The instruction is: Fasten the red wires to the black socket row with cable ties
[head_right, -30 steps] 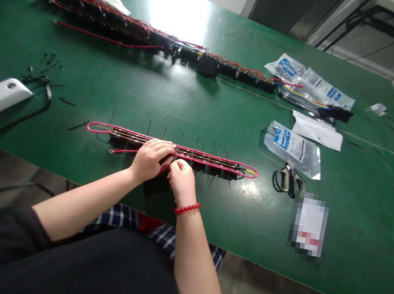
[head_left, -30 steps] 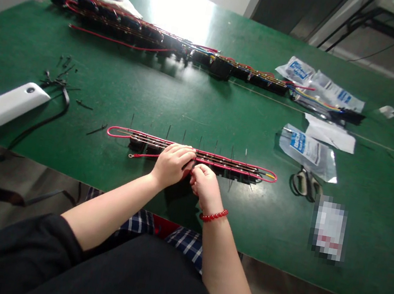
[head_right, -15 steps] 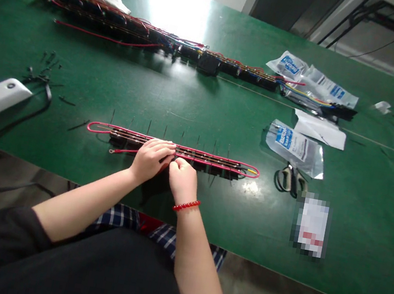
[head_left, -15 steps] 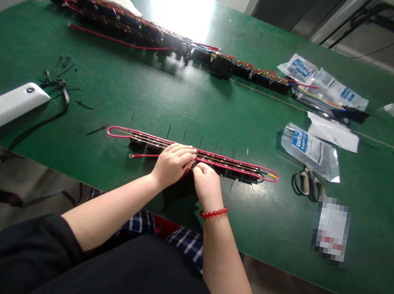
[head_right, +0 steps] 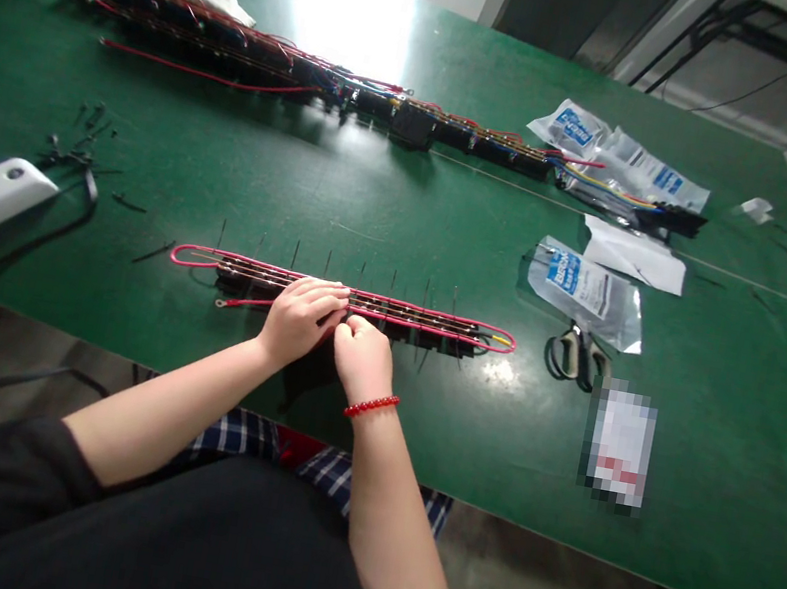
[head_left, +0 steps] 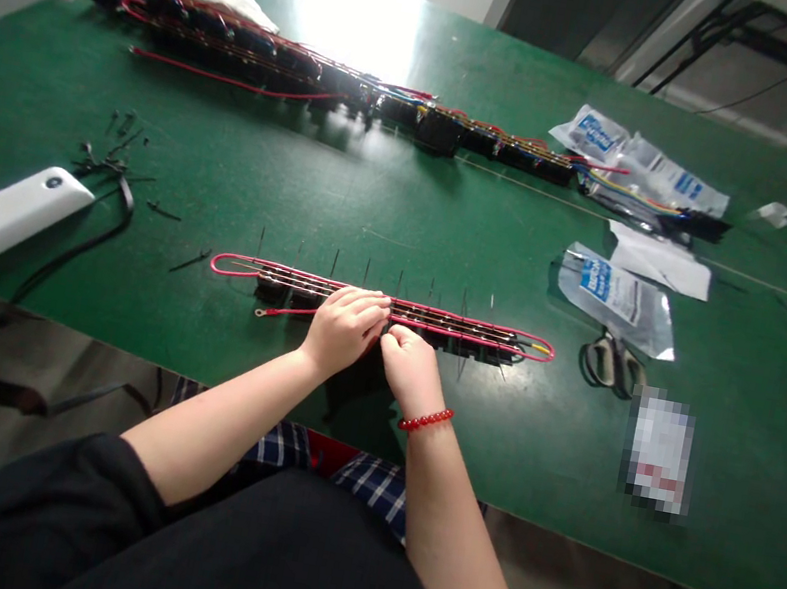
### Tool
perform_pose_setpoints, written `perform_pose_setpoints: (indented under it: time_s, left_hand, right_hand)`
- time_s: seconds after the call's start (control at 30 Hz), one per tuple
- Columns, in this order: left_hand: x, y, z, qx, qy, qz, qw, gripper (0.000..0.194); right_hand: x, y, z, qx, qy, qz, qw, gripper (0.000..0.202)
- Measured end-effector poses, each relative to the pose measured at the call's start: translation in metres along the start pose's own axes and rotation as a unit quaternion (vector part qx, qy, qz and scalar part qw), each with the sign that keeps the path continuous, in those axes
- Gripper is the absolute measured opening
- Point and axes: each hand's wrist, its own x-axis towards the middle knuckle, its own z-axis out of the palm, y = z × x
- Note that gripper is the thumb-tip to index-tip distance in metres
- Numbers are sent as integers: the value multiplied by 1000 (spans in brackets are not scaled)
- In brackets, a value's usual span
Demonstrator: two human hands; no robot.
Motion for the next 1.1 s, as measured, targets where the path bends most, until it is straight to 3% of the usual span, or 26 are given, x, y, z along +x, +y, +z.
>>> perform_pose_setpoints:
  time_s: [0.2, 0.3, 0.43, 0.53, 0.6, 0.8, 1.1]
  left_hand:
    - [1, -1, 0, -3, -16, -7, 1000, 14]
    - [1, -2, 0, -5, -19, -1, 1000, 14]
    - [1, -2, 1, 3, -11, -1, 1000, 13]
    - [1, -2, 1, 9, -3, 8, 1000, 13]
    - [1, -2, 1, 10, 0, 11, 1000, 13]
    - [1, -2, 1, 11, -13, -1, 1000, 15]
    - [1, -2, -1, -11, -26, -6, 1000, 19]
  right_hand:
    - [-13, 2, -4, 4, 2, -6, 1000, 27]
    - [-21, 5, -15, -1, 90, -52, 995, 28]
    - [-15, 15, -32, -69, 210, -163, 962, 22]
    - [-1, 24, -37, -103, 211, -245, 941, 14]
    - [7, 29, -36, -110, 197, -267, 937, 20]
    - [19, 34, -22, -144, 154, -265, 941, 31]
    - [22, 33, -16, -114, 184, -245, 945, 22]
